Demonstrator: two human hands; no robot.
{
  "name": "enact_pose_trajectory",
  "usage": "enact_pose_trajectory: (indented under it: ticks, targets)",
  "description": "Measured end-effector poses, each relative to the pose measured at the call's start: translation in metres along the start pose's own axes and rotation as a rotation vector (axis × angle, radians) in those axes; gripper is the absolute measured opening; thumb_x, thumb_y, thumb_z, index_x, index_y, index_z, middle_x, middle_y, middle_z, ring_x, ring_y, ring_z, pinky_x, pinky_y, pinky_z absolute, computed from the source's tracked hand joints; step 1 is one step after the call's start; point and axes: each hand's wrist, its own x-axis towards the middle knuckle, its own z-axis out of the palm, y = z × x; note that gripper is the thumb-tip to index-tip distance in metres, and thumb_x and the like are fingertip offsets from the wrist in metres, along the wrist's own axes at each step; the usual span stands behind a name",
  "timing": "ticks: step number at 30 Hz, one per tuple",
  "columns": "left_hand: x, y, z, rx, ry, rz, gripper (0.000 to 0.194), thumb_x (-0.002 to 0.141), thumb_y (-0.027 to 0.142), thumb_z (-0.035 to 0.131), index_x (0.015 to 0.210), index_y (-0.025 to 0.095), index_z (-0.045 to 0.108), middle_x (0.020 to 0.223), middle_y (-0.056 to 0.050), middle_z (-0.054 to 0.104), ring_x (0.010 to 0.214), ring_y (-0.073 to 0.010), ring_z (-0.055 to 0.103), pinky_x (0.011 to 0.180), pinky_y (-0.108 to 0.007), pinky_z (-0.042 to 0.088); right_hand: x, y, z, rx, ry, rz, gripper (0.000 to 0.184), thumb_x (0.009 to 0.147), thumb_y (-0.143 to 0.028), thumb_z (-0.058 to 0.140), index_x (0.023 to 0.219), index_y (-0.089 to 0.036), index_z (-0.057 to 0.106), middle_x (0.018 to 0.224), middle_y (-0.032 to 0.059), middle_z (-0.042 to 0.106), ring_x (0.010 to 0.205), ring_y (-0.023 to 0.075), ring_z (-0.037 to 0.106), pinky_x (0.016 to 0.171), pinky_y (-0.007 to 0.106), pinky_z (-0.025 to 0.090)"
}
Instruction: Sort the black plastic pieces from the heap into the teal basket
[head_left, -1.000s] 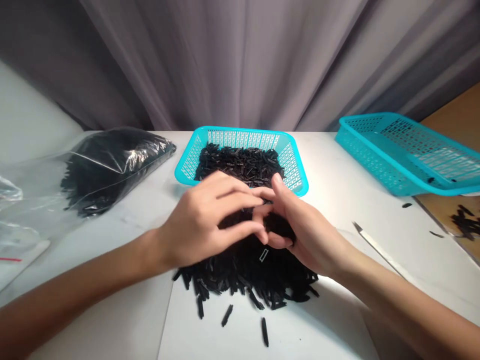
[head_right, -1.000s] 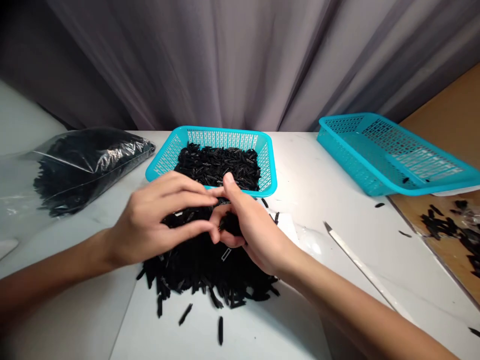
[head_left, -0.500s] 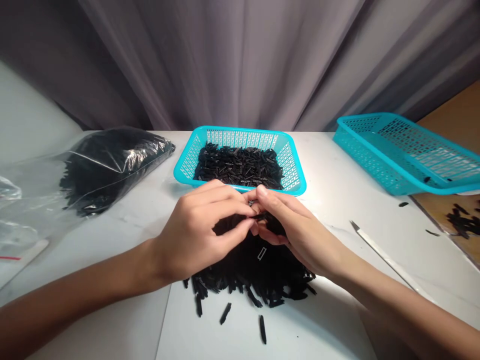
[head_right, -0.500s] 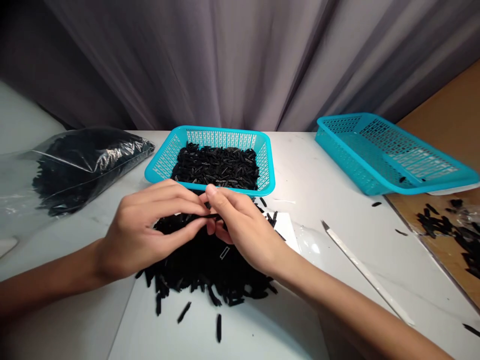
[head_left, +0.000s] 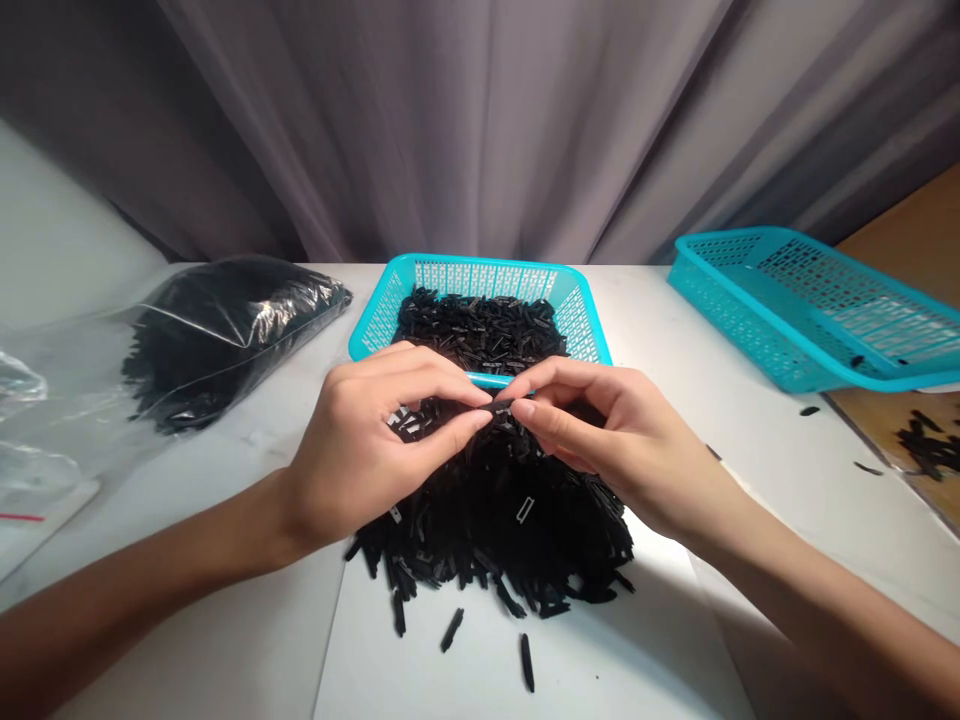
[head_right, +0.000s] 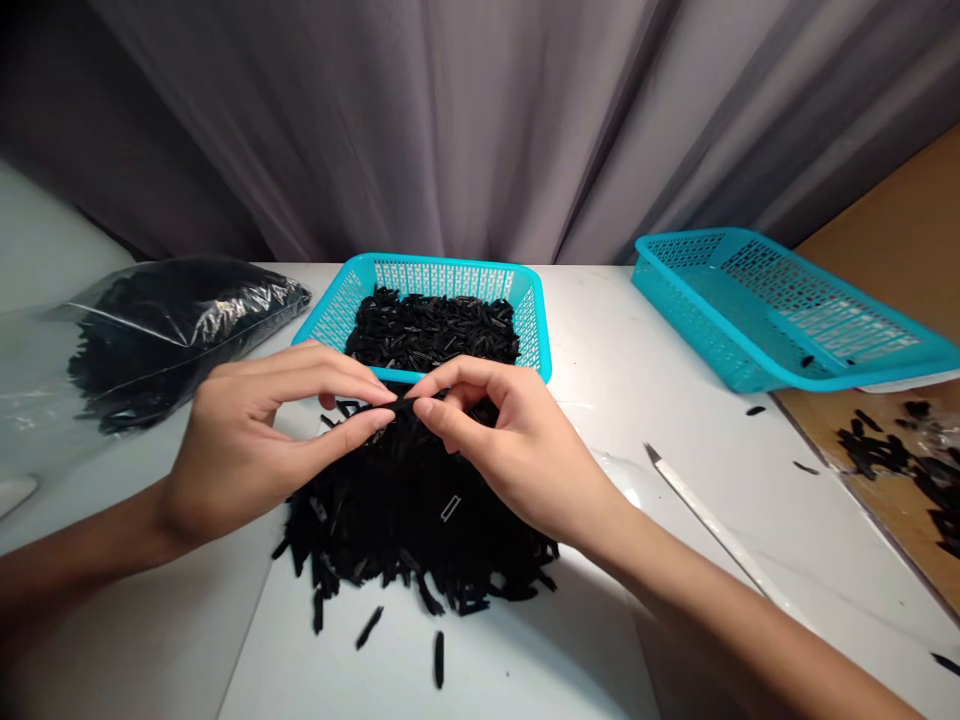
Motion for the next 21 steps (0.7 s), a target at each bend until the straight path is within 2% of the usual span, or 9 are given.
enact_pose_trajectory:
  ticks: [13, 21]
  targets:
    - [-0.0004, -0.0002, -0.0024, 0.060, 0.024, 0.053, 0.007, 0.082, 0.016, 0.079, 0.084, 0.019, 0.073, 0.080, 0.001, 0.076, 0.074, -0.0118, 0.069, 0.070, -0.027, 0.055, -0.0023, -0.0029, -0.0010, -0.023, 0.009, -0.014, 0.024, 0.090, -0.042, 0.070, 0.088, -0.018, 0.071, 0.057, -0.0052, 0.049, 0.046, 0.0075, 0.032, 0.044, 0.025, 0.022]
    - [0.0003, 0.0002, -0.0023, 0.036, 0.022, 0.047, 0.003, 0.085, 0.017, 0.077, 0.085, 0.018, 0.074, 0.080, 0.001, 0.076, 0.074, -0.0114, 0.069, 0.071, -0.027, 0.055, -0.0026, -0.0057, -0.0012, -0.022, -0.001, -0.023, 0.025, 0.090, -0.042, 0.070, 0.082, -0.018, 0.070, 0.061, -0.0033, 0.053, 0.049, 0.0080, 0.036, 0.043, 0.025, 0.023]
